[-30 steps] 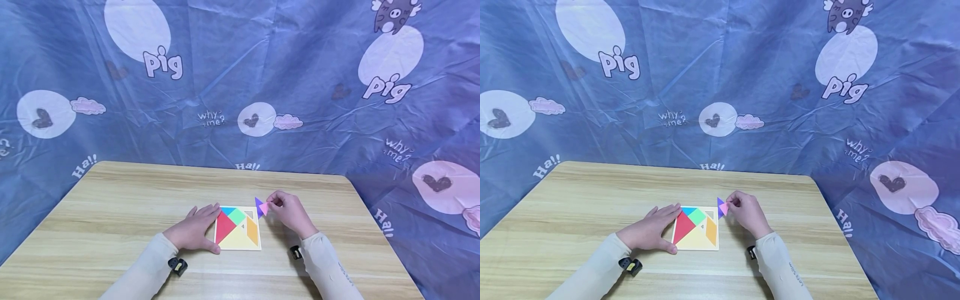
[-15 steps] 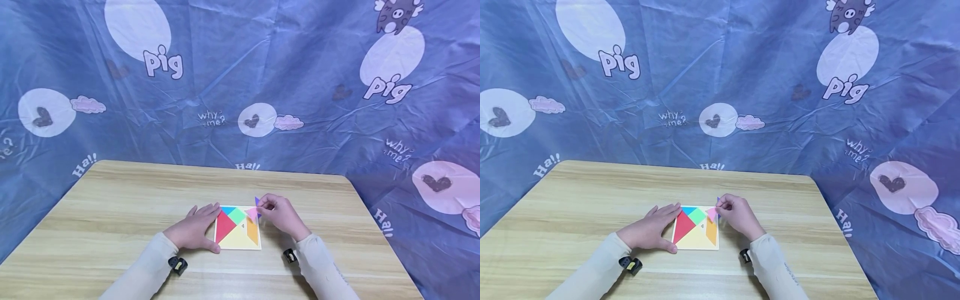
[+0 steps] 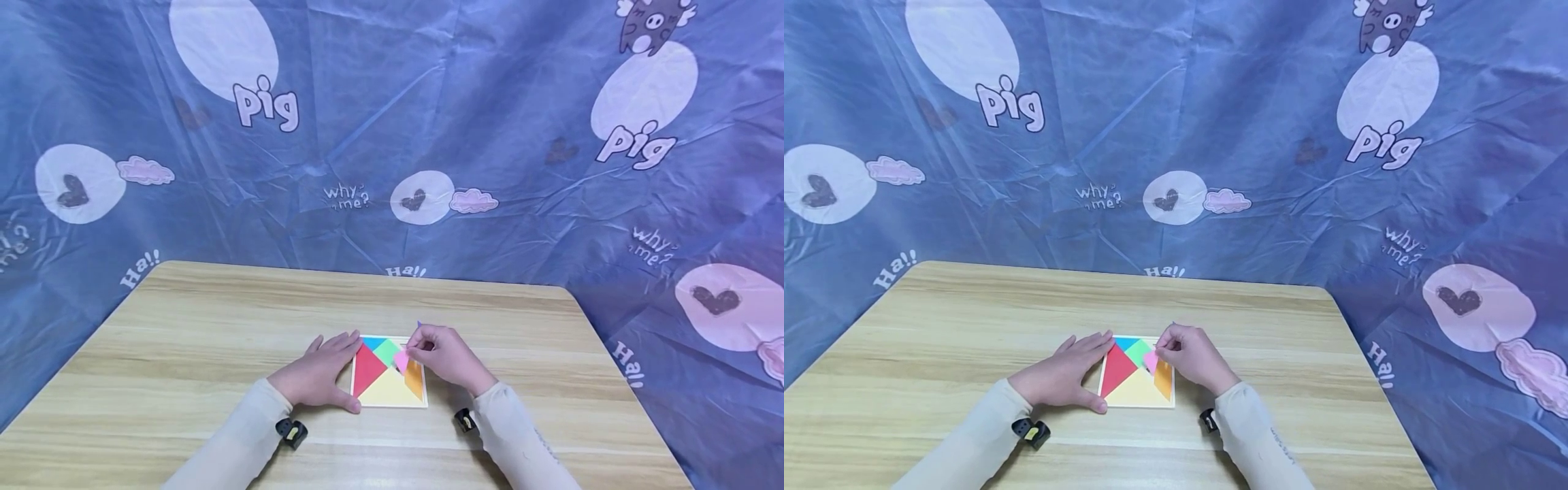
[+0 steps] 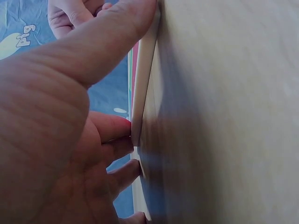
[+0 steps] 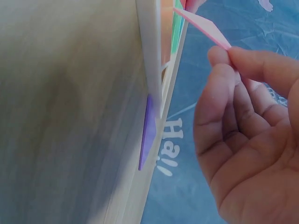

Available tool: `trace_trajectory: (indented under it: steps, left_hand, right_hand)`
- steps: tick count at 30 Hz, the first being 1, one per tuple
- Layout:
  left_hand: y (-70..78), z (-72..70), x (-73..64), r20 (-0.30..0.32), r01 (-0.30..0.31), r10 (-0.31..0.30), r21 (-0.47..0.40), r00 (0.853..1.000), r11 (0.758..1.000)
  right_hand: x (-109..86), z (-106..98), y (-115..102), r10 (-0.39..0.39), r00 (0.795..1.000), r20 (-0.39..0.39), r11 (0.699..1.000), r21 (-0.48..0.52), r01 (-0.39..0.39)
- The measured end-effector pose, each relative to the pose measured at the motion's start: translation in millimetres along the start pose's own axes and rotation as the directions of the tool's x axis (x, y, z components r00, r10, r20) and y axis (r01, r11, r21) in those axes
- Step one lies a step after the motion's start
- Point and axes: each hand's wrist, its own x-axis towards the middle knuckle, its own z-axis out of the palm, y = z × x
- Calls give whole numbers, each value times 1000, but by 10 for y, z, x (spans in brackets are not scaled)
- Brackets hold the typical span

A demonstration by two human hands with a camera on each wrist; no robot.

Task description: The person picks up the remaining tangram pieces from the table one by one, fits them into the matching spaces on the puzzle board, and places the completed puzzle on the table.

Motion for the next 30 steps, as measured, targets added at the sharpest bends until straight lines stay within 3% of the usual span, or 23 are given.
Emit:
trace_trajectory:
  steps: [15,30]
  left_hand:
    - [-7,-6,-2,4,1,-1,-6,1000,1000]
    - [230,96,-143,-19,29,-29,-9,999,1000]
  right_hand:
    - [100,129,-31,24,998,56,995,-101,-19]
    - [-77,100,-25,-38,993,114,974,-217,62]
